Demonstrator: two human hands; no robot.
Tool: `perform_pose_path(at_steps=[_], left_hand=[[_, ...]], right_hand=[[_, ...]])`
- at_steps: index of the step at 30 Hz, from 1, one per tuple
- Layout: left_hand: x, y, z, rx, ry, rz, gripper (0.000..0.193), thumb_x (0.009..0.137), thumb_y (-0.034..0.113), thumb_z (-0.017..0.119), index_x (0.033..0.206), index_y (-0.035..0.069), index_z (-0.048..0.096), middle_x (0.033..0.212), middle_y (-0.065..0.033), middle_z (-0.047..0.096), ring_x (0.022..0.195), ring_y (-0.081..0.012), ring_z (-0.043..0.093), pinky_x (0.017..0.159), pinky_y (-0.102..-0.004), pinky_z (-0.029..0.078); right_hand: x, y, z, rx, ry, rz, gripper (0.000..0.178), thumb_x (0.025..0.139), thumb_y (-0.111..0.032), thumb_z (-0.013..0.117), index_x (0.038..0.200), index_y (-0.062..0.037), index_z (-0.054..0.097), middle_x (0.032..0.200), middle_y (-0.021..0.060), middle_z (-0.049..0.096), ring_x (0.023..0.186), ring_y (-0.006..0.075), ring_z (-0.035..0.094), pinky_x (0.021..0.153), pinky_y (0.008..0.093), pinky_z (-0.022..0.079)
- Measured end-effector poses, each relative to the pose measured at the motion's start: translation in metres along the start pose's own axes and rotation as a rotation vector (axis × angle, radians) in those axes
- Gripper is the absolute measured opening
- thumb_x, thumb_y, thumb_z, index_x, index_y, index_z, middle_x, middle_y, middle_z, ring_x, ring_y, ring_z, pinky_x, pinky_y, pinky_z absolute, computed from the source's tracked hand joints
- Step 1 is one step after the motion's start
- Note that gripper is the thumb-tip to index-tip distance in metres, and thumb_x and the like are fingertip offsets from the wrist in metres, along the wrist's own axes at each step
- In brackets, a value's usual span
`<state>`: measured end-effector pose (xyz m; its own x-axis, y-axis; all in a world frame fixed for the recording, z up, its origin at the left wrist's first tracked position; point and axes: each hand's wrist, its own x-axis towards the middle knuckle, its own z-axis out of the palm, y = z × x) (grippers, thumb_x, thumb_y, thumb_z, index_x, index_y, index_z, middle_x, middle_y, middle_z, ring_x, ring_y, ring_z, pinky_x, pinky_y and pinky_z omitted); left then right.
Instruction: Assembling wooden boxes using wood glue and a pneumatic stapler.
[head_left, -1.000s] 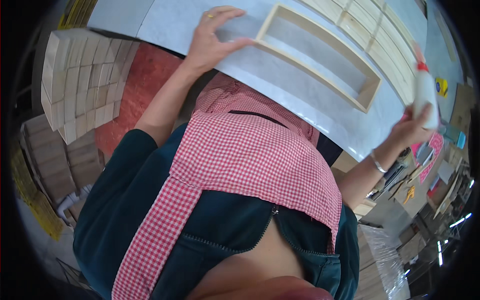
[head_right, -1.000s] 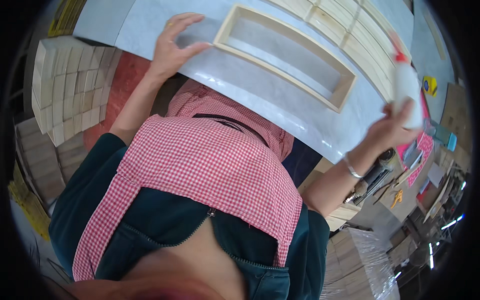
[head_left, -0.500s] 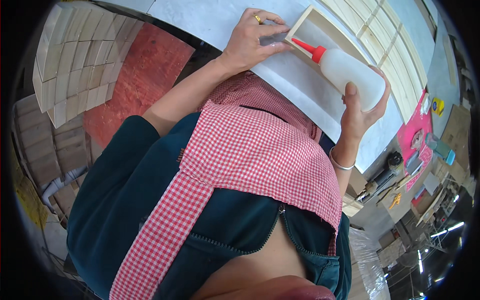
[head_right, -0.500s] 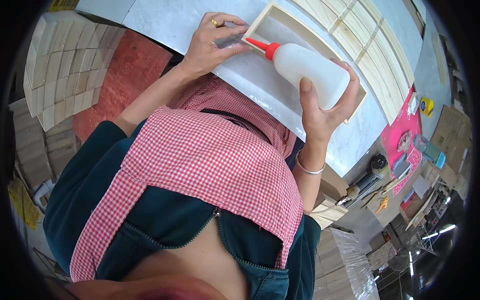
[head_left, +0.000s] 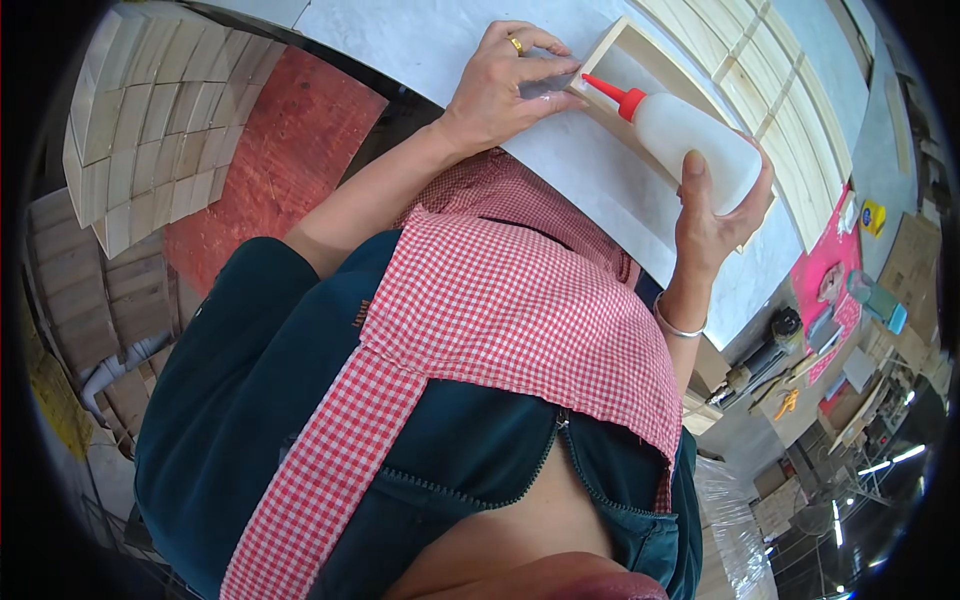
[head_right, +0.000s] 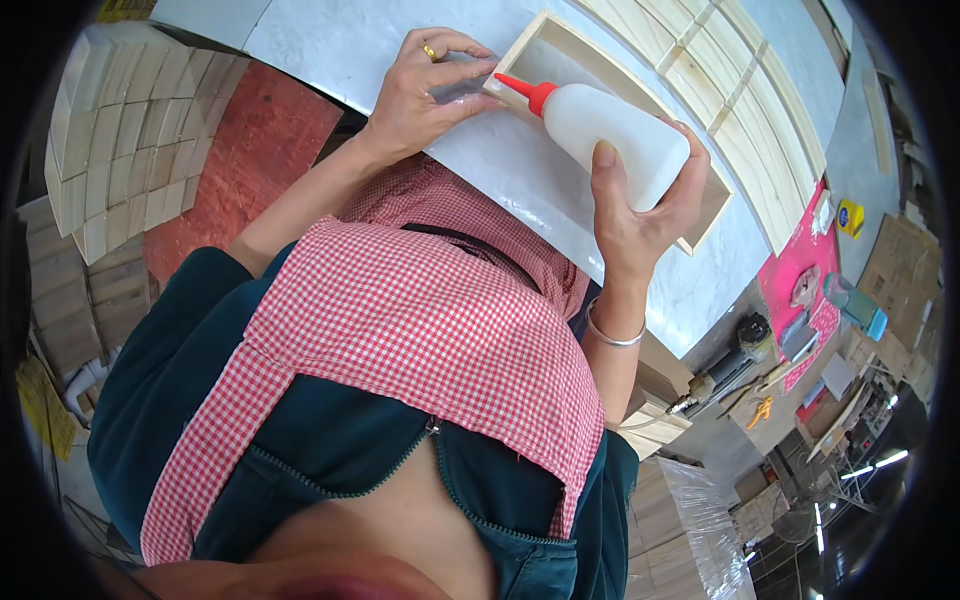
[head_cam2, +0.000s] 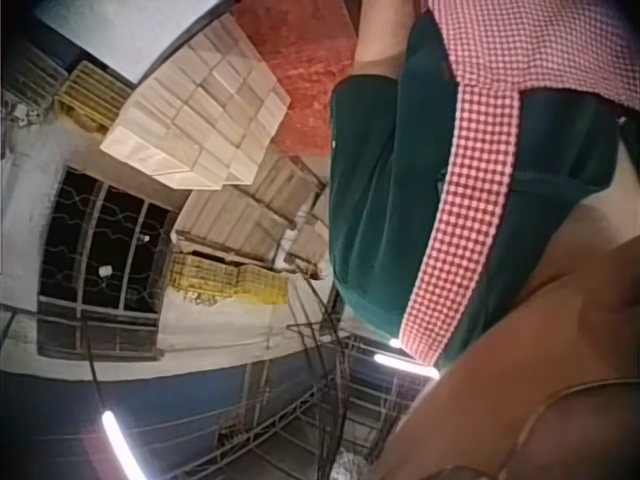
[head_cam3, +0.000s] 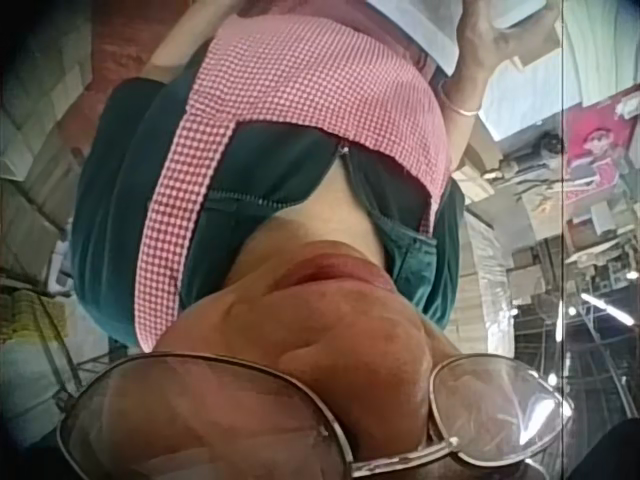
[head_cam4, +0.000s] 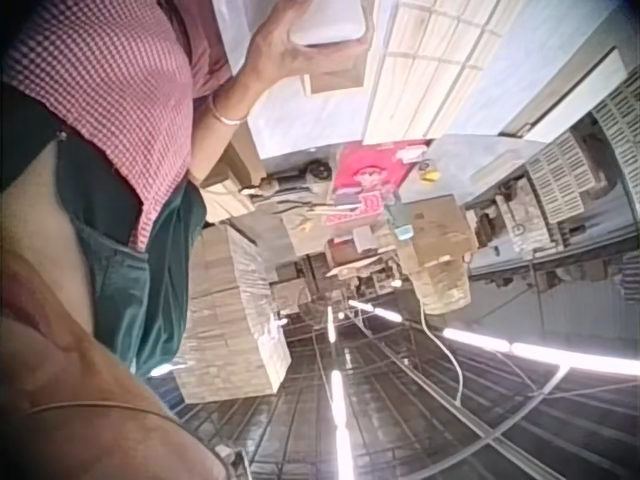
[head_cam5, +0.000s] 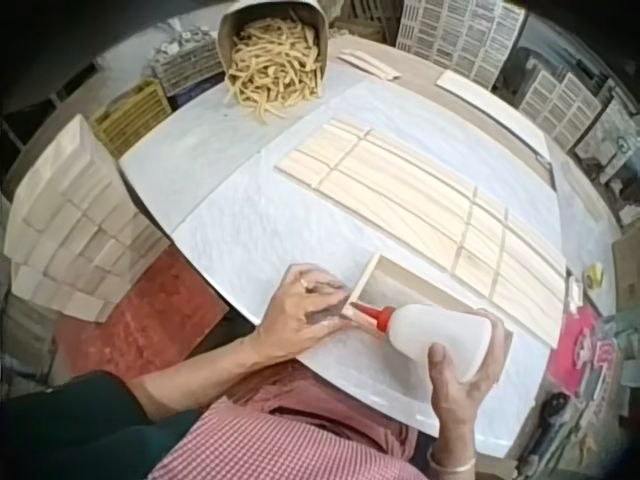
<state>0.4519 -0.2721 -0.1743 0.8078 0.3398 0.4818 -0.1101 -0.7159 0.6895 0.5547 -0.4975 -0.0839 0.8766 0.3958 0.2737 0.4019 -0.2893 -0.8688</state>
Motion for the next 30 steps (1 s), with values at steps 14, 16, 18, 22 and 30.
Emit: perform_pose_path(at_steps=[14, 16, 18, 22, 30], left_hand=[[0.002, 0.004, -0.002, -0.046, 0.001, -0.006, 0.032, 0.076, 0.022, 0.086, 0.107, 0.012, 0.080, 0.113, 0.0017, 0.068, 0.116, -0.0200, 0.049, 0.100, -0.0298, 0.045], [0.002, 0.004, -0.002, -0.054, 0.003, -0.003, 0.033, 0.076, 0.021, 0.087, 0.106, 0.012, 0.080, 0.113, 0.0016, 0.067, 0.116, -0.0202, 0.049, 0.100, -0.0299, 0.045], [0.001, 0.004, -0.001, -0.059, 0.003, -0.009, 0.033, 0.075, 0.021, 0.087, 0.106, 0.012, 0.080, 0.113, 0.0014, 0.067, 0.116, -0.0206, 0.049, 0.100, -0.0302, 0.045], [0.002, 0.004, -0.002, -0.064, -0.001, -0.014, 0.034, 0.075, 0.020, 0.087, 0.106, 0.011, 0.080, 0.113, 0.0011, 0.067, 0.116, -0.0212, 0.049, 0.100, -0.0307, 0.045], [0.002, 0.006, -0.002, -0.069, -0.007, -0.029, 0.034, 0.076, 0.019, 0.086, 0.108, 0.011, 0.080, 0.113, -0.0004, 0.067, 0.120, -0.0224, 0.049, 0.101, -0.0319, 0.045]], right_hand=[[0.031, 0.006, 0.012, -0.087, 0.121, -0.011, 0.056, 0.083, -0.028, 0.083, 0.123, -0.0018, 0.054, 0.104, 0.0148, 0.066, 0.087, 0.0269, 0.069, 0.072, 0.0335, 0.058], [0.036, 0.008, 0.014, -0.092, 0.143, -0.013, 0.056, 0.083, -0.029, 0.083, 0.122, -0.0017, 0.054, 0.104, 0.0149, 0.066, 0.087, 0.0268, 0.069, 0.072, 0.0335, 0.058], [0.042, 0.013, 0.019, -0.131, 0.186, -0.073, 0.053, 0.085, -0.034, 0.082, 0.119, -0.0024, 0.056, 0.099, 0.0135, 0.067, 0.080, 0.0241, 0.068, 0.064, 0.0305, 0.056], [0.046, 0.016, 0.018, -0.170, 0.231, -0.125, 0.050, 0.086, -0.038, 0.081, 0.115, -0.0029, 0.058, 0.093, 0.0120, 0.068, 0.072, 0.0209, 0.067, 0.057, 0.0273, 0.054], [0.040, 0.012, -0.009, -0.182, 0.227, 0.040, 0.050, 0.083, -0.026, 0.082, 0.117, -0.0002, 0.056, 0.098, 0.0139, 0.066, 0.081, 0.0236, 0.066, 0.070, 0.0323, 0.056]])
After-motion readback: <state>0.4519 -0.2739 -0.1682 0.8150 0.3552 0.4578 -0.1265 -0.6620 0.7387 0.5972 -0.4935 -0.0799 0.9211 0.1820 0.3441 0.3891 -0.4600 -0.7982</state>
